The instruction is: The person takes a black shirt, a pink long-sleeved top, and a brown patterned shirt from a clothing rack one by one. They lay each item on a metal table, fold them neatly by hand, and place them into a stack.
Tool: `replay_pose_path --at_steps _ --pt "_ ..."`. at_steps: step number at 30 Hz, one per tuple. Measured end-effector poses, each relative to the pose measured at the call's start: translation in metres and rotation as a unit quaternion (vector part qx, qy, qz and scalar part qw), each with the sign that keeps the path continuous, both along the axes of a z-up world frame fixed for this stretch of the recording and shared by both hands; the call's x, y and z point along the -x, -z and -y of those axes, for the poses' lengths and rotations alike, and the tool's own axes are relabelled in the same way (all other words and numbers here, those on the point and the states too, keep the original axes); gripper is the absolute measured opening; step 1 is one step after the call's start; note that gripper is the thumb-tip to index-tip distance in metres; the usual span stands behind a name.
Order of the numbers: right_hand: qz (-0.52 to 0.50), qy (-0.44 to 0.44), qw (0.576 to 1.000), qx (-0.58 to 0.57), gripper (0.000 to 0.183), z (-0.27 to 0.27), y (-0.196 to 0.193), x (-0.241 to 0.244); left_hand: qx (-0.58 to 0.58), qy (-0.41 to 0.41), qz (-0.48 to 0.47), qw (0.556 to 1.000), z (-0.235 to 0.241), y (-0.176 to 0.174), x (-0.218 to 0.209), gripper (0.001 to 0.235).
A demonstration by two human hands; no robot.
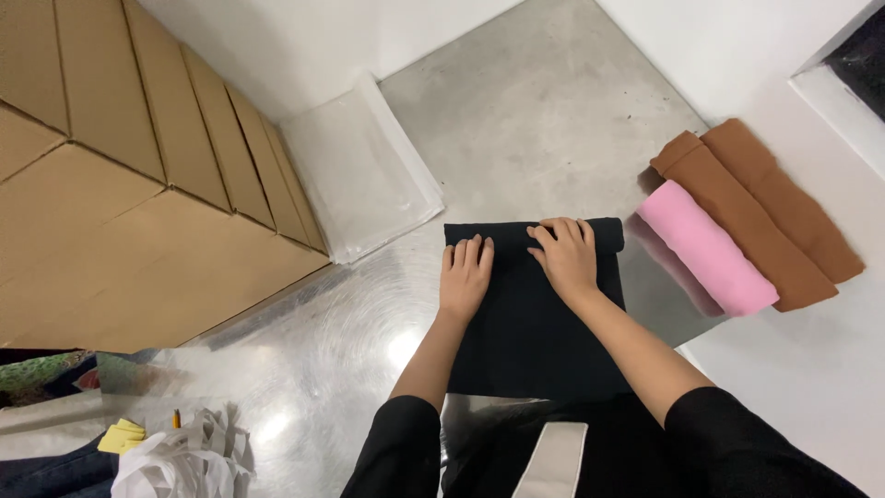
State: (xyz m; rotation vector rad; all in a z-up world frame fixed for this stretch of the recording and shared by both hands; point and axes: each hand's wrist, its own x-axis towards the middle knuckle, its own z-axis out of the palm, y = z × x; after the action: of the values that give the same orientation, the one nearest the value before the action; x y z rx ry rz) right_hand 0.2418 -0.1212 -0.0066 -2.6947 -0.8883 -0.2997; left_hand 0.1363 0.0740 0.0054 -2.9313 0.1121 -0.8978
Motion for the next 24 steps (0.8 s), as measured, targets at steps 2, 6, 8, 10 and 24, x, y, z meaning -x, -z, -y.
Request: replay_pose_path --at_steps 2,6,8,10,24 --pt "0.004 0.003 1.000 -0.005 0.027 0.002 0.004 0.009 0.027 0.021 -0.040 0.999 0.015 0.019 0.018 0.033" --pt "-0.017 -0.016 1.000 -0.016 0.035 0.003 0.000 0.010 0.121 0.035 -0.117 0.985 0.040 0.022 0.048 0.035" --pt "-0.025 -0.041 0.999 -0.021 0.041 -0.003 -0.007 0.006 0.144 0.018 -0.133 0.981 0.042 0.022 0.057 0.038" --pt "-0.034 -0.067 0.997 -0.023 0.047 -0.011 -0.022 -0.003 0.169 -0.001 -0.149 0.974 0.045 0.020 0.058 0.041" --pt "-0.139 -0.019 0.988 0.067 0.062 -0.059 -0.021 -0.009 0.239 -0.043 -0.302 0.922 0.040 -0.001 0.058 0.073"
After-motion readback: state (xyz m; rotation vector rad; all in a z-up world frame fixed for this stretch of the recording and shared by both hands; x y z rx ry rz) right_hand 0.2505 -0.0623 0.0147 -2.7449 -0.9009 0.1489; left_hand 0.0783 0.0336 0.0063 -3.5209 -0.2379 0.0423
